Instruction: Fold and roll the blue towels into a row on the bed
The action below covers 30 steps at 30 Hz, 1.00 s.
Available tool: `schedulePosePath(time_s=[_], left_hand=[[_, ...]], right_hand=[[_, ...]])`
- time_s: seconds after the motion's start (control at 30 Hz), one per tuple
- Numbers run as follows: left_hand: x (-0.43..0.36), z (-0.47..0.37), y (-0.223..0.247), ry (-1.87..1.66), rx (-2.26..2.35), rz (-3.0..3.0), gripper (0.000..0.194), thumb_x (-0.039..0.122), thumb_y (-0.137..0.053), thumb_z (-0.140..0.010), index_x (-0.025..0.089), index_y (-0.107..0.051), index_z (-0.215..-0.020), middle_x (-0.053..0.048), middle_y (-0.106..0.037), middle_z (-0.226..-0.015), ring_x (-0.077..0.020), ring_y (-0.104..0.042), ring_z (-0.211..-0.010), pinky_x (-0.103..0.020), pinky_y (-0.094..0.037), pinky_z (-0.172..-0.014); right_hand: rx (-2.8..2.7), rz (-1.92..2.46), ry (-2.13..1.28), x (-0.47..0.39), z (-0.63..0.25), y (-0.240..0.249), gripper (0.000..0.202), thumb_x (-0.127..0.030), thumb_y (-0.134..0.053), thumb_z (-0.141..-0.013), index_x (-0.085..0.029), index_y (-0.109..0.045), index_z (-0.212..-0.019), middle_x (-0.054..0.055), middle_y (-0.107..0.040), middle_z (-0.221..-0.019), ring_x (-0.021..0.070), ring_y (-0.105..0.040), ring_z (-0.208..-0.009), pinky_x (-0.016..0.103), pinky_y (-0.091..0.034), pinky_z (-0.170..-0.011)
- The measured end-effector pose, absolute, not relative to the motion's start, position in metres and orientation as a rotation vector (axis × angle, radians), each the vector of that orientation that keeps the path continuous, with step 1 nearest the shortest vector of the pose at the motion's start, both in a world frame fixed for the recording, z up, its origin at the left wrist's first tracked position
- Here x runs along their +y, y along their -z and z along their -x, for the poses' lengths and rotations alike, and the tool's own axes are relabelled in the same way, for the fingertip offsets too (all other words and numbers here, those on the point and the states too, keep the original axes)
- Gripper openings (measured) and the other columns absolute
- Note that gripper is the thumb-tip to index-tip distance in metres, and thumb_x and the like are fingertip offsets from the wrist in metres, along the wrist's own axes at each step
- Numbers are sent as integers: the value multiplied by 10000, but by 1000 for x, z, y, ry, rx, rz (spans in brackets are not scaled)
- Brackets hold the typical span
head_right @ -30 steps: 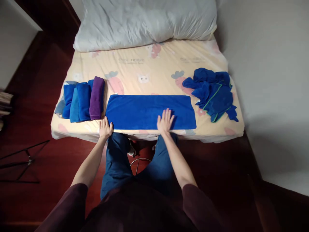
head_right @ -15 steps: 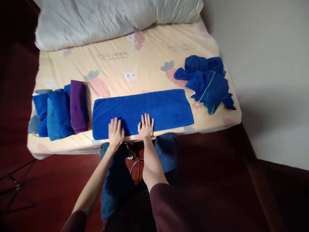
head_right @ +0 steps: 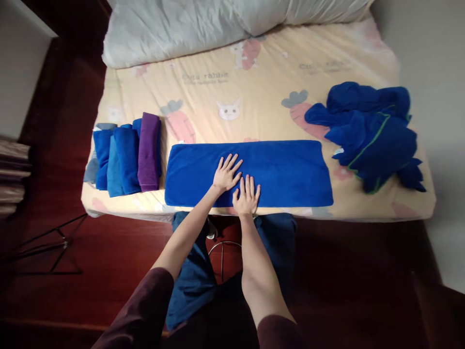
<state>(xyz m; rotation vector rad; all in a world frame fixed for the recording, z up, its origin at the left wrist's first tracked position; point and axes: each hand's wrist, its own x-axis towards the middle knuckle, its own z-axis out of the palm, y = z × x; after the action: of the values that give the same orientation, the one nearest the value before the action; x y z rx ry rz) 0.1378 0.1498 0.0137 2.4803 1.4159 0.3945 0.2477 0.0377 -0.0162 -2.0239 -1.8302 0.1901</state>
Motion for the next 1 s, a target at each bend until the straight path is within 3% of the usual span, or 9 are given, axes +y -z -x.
schedulePosePath(time_s=[0.33, 0.57, 0.87, 1.0], left_hand=[[188, -31, -10, -486, 1764, -2322, 622, 508, -377, -1018, 258, -397, -1587, -51, -256, -1695, -304, -102, -1598, -591, -43, -1290], [209, 25, -15, -349, 1928, -2251, 644, 530, -348, -1020, 249, -372, -1598, -41, -214, -1708, -329, -40, -1601, -631, -20, -1272], [235, 76, -18, -260, 1844, -2297, 633, 518, -370, -1016, 253, -383, -1591, -55, -225, -1705, -335, -94, -1595, -617, -92, -1267], [229, 75, -18, -308, 1883, -2333, 622, 459, -326, -1030, 182, -393, -1583, -95, -255, -1693, -310, -143, -1591, -578, -89, -1284]], right_hand=[[-1827, 2023, -141, 36, -245, 15, 636, -229, -380, -952, -164, -400, -1585, 113, -353, -1652, 265, -263, -1565, 586, -142, -1279], [-1837, 2018, -126, 36, -246, 17, 643, -226, -380, -951, -160, -388, -1591, 108, -344, -1657, 278, -267, -1563, 596, -151, -1275], [-1836, 2023, -111, 37, -246, 17, 621, -240, -385, -962, -151, -414, -1575, 111, -356, -1650, 260, -258, -1567, 570, -142, -1285], [-1829, 2015, -103, 37, -245, 17, 620, -241, -390, -962, -162, -414, -1576, 112, -369, -1644, 266, -284, -1558, 577, -147, -1278]])
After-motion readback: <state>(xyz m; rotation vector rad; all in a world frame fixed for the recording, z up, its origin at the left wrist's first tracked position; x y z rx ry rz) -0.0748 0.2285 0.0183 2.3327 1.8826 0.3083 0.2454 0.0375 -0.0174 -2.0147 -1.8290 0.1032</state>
